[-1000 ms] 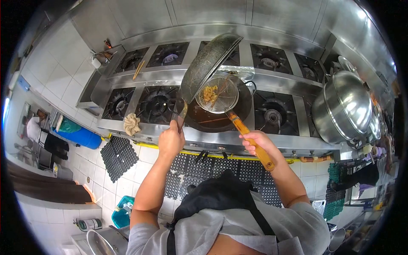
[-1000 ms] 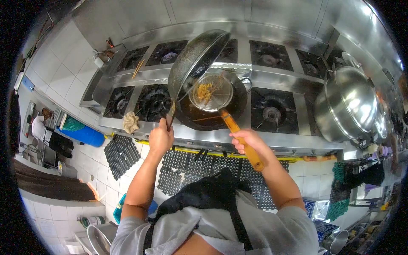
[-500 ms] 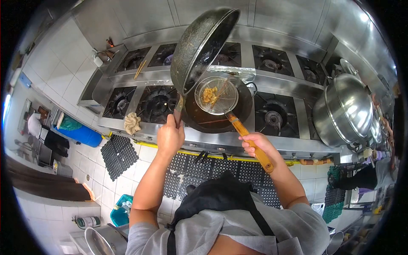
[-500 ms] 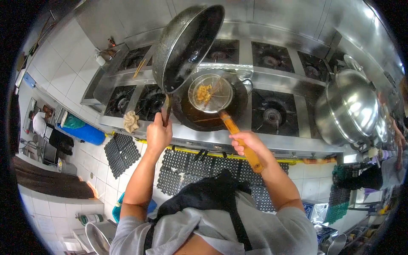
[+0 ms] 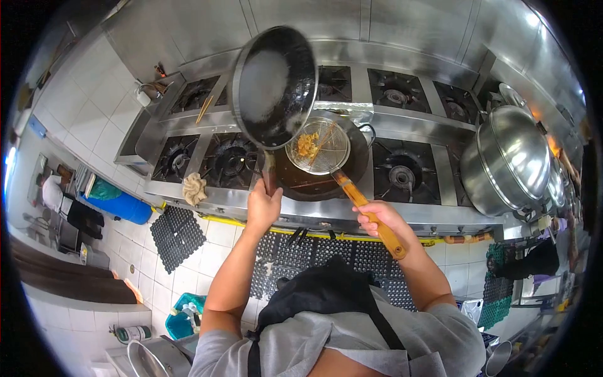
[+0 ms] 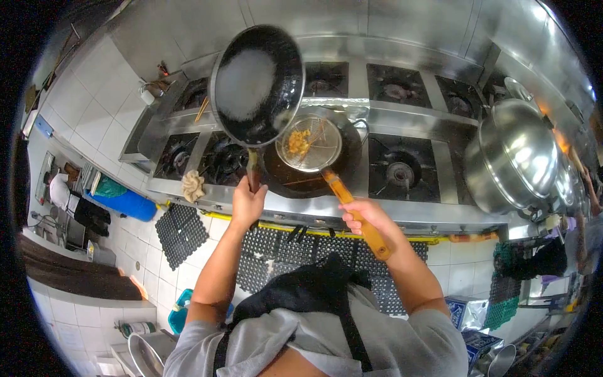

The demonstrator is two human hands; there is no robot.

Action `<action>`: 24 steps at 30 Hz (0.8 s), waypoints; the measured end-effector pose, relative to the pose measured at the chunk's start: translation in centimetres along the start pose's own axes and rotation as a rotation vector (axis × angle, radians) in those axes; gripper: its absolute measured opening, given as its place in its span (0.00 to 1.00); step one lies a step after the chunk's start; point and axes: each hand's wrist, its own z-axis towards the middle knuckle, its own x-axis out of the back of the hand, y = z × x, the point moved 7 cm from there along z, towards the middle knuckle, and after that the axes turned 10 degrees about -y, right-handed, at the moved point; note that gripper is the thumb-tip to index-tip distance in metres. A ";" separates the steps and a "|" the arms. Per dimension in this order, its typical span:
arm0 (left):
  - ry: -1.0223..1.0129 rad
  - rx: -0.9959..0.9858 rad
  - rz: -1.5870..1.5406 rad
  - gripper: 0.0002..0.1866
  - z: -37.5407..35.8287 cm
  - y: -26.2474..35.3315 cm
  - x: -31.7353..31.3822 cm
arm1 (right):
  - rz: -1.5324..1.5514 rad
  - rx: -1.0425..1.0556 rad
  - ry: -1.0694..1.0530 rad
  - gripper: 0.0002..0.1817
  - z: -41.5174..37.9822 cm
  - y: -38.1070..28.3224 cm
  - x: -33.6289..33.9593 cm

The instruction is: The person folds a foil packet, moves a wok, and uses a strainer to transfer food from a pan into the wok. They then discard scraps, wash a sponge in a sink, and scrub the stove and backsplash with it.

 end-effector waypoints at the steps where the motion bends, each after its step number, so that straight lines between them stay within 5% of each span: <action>1: -0.041 0.104 -0.191 0.10 0.2 -1.6 -1.3 | 0.000 0.001 0.001 0.15 -0.3 0.0 0.2; 5: -0.135 0.434 -0.792 0.08 -0.1 -2.5 -2.8 | 0.006 0.032 0.022 0.15 -1.7 -0.6 1.0; 8: -0.119 0.521 -0.942 0.09 -1.0 -4.5 -3.6 | -0.051 0.055 0.046 0.14 -3.1 -2.2 0.9; 16: -0.262 0.558 -0.999 0.08 -4.1 -2.5 -7.2 | -0.275 0.148 0.063 0.14 -3.2 -8.6 -3.3; 24: -0.343 0.562 -1.122 0.08 -5.6 -0.2 -8.3 | -0.399 0.011 -0.002 0.14 0.4 -8.7 -6.2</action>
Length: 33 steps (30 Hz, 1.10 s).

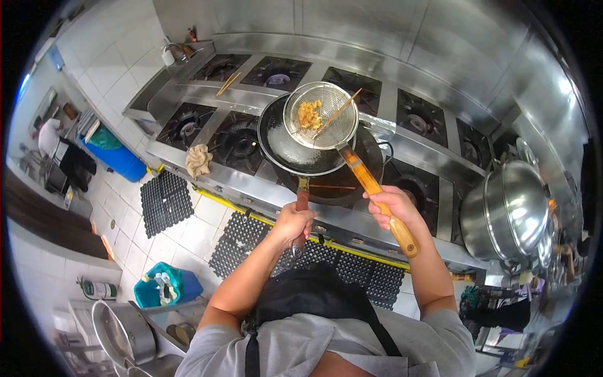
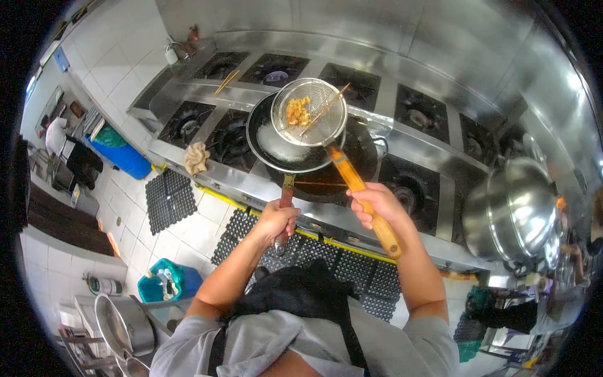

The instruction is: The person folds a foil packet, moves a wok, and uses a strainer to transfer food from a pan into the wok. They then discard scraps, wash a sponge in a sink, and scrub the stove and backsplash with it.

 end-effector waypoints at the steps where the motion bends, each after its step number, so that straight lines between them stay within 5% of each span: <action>1: 0.000 0.011 -0.007 0.08 -0.5 0.1 0.2 | -0.019 -0.010 -0.003 0.14 0.4 0.3 0.1; 14: 0.178 -0.141 -0.091 0.08 -9.3 3.1 11.8 | -0.256 -0.186 -0.178 0.11 11.5 -1.5 -11.7; 25: 0.752 -0.206 -0.125 0.07 -28.7 0.3 38.1 | -0.425 -0.423 -0.538 0.13 32.8 9.2 -39.8; 33: 1.108 -0.108 -0.446 0.06 -40.7 -10.3 50.1 | -0.623 -0.681 -0.897 0.12 44.4 22.5 -60.8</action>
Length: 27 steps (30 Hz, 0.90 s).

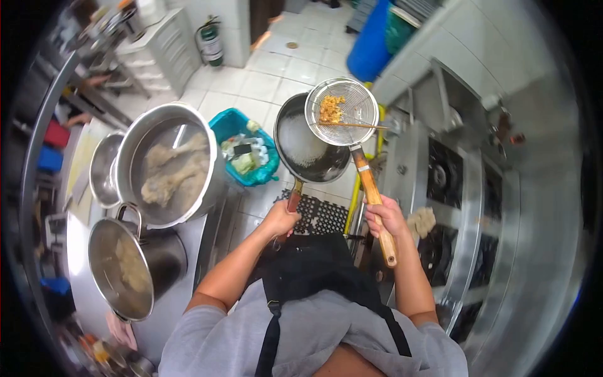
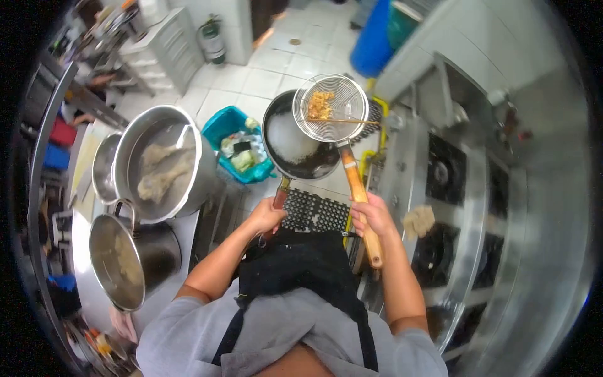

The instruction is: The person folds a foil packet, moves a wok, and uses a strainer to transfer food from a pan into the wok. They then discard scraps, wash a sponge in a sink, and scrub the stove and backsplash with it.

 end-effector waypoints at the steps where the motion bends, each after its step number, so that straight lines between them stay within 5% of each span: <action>1: 0.037 0.006 -0.029 0.06 0.6 -1.1 1.3 | -0.018 -0.028 -0.033 0.12 2.9 -0.8 -0.5; 8: 0.326 0.170 -0.507 0.07 3.5 -9.7 4.9 | -0.696 -0.126 -0.139 0.14 25.4 -2.7 -0.8; 13: 0.519 0.275 -0.622 0.08 6.0 -12.0 1.9 | -1.726 0.106 -0.234 0.15 42.0 -0.9 -1.6; 23: 0.627 0.365 -0.958 0.09 7.6 -11.5 -4.6 | -1.852 0.251 -0.410 0.26 48.9 0.2 -6.2; 27: 0.690 0.319 -1.024 0.10 5.8 -10.8 -6.6 | -1.900 0.207 -0.450 0.24 46.3 6.2 0.2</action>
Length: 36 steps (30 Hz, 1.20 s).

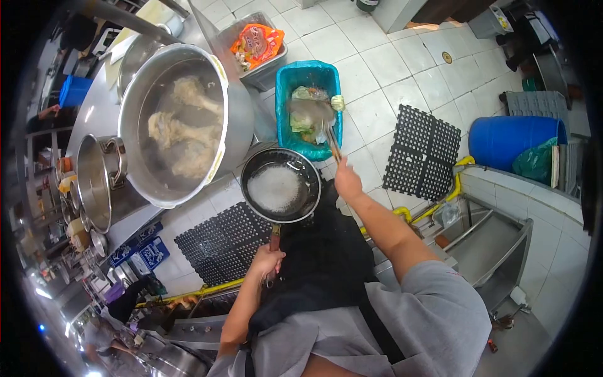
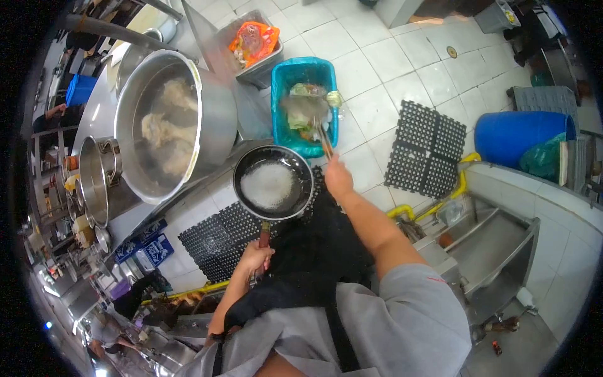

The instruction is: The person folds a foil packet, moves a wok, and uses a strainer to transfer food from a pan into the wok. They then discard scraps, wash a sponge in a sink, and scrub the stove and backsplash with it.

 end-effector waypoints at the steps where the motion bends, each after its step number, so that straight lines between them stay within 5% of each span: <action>1: 0.025 0.012 -0.028 0.10 -0.7 -0.3 0.0 | -0.043 -0.012 -0.087 0.23 -0.6 1.2 -2.4; 5: 0.051 -0.011 -0.044 0.10 -1.7 -1.6 1.2 | -0.068 -0.040 -0.322 0.22 0.1 1.8 -4.5; 14: 0.003 -0.011 0.055 0.10 -0.8 -0.2 2.0 | 0.185 0.038 -0.038 0.24 -1.2 0.1 6.8; 16: -0.011 0.009 0.128 0.11 0.1 0.9 1.1 | 0.524 -0.149 -0.312 0.22 -4.9 -0.4 9.9; 24: 0.128 -0.078 0.597 0.07 4.5 7.8 -3.3 | 1.142 -0.167 -0.373 0.06 -12.2 3.8 9.2; 26: 0.448 -0.248 1.020 0.09 7.5 9.1 -2.1 | 1.255 -0.171 -0.329 0.05 -13.9 3.6 10.0; 27: 0.436 -0.173 1.036 0.20 4.6 11.8 -3.8 | 1.264 -0.165 -0.305 0.05 -14.6 3.8 10.5; 30: 0.552 -0.200 1.078 0.21 5.4 14.0 -2.7 | 1.501 -0.155 -0.275 0.07 -16.6 3.4 10.9; 36: 0.412 -0.202 1.150 0.22 8.6 17.0 -0.2 | 1.386 -0.251 -0.084 0.10 -18.7 1.9 9.3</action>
